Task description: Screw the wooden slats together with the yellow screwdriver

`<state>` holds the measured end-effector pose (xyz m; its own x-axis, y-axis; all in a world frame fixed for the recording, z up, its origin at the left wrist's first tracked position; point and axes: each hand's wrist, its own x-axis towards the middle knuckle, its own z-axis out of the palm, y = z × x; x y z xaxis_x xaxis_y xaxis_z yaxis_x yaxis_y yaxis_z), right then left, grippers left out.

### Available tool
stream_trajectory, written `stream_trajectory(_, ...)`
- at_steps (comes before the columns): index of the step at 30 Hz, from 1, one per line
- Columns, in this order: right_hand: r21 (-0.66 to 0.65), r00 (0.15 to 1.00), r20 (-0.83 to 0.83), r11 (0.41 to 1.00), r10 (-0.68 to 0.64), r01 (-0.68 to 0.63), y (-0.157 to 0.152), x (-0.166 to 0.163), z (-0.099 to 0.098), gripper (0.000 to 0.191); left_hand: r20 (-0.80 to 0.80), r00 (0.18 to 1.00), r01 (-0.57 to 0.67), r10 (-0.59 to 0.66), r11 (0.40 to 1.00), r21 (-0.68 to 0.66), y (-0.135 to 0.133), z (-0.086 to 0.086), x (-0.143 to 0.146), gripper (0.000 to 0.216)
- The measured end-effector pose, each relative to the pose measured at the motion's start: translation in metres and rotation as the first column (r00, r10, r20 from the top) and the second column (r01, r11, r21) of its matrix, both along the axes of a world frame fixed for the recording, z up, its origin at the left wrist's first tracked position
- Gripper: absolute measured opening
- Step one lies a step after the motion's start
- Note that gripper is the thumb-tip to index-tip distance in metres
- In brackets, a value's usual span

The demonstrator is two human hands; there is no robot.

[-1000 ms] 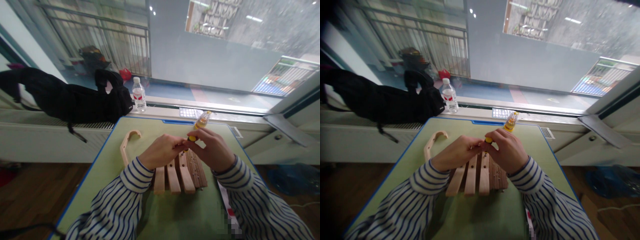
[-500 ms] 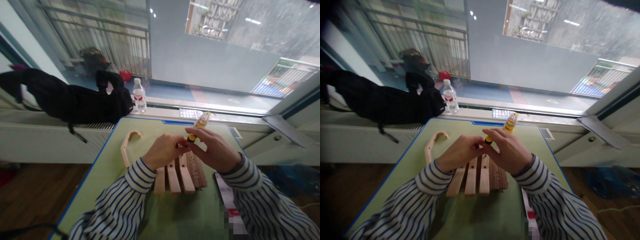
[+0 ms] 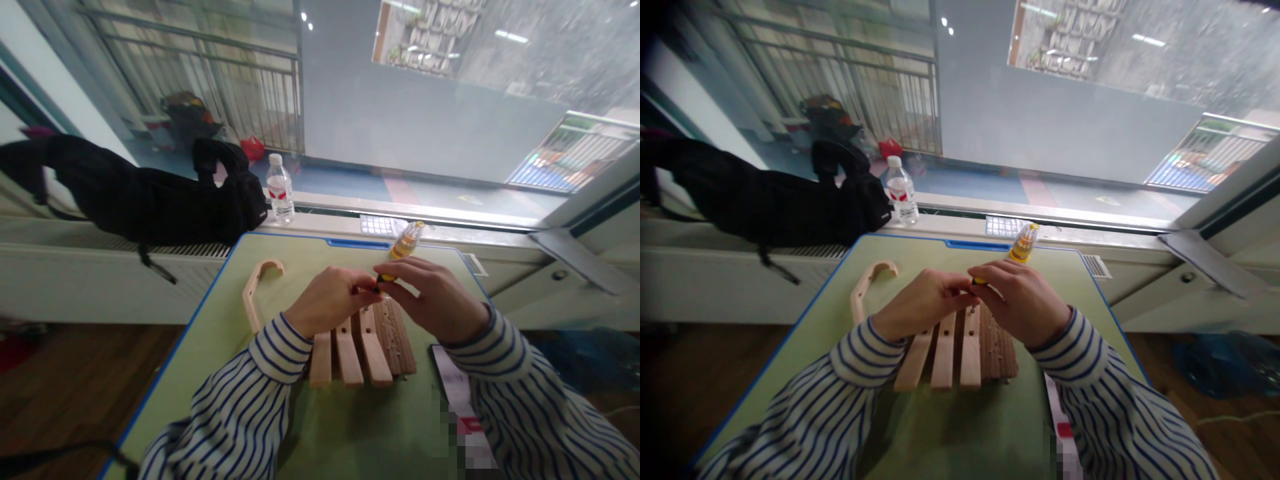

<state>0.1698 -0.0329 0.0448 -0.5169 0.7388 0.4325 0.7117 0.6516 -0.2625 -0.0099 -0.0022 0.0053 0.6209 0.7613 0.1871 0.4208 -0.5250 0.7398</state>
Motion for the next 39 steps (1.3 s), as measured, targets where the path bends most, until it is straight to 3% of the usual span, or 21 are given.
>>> stream_trajectory(13, 0.047, 0.997, -0.029, 0.996, -0.077, 0.078, -0.001, -0.001, -0.005, 0.023, 0.017, 0.998, 0.063, -0.063, 0.998, 0.0, 0.0, 0.004, 0.001, 0.023)
stream_trajectory(23, 0.016, 0.993, -0.046, 0.994, -0.111, 0.112, 0.001, -0.001, -0.007, 0.022, -0.09, 0.987, -0.12, 0.131, 0.986, 0.118, -0.001, -0.002, 0.005, 0.035)
stream_trajectory(31, -0.054, 1.0, 0.012, 0.998, 0.024, -0.023, -0.002, 0.005, 0.008, 0.031, -0.093, 0.989, -0.106, 0.115, 0.989, 0.098, -0.002, 0.0, 0.003, 0.026)
stream_trajectory(39, -0.059, 0.999, 0.033, 0.998, 0.032, -0.03, -0.001, 0.005, 0.008, 0.027, -0.098, 0.989, -0.101, 0.113, 0.988, 0.115, -0.001, -0.001, 0.003, 0.03)
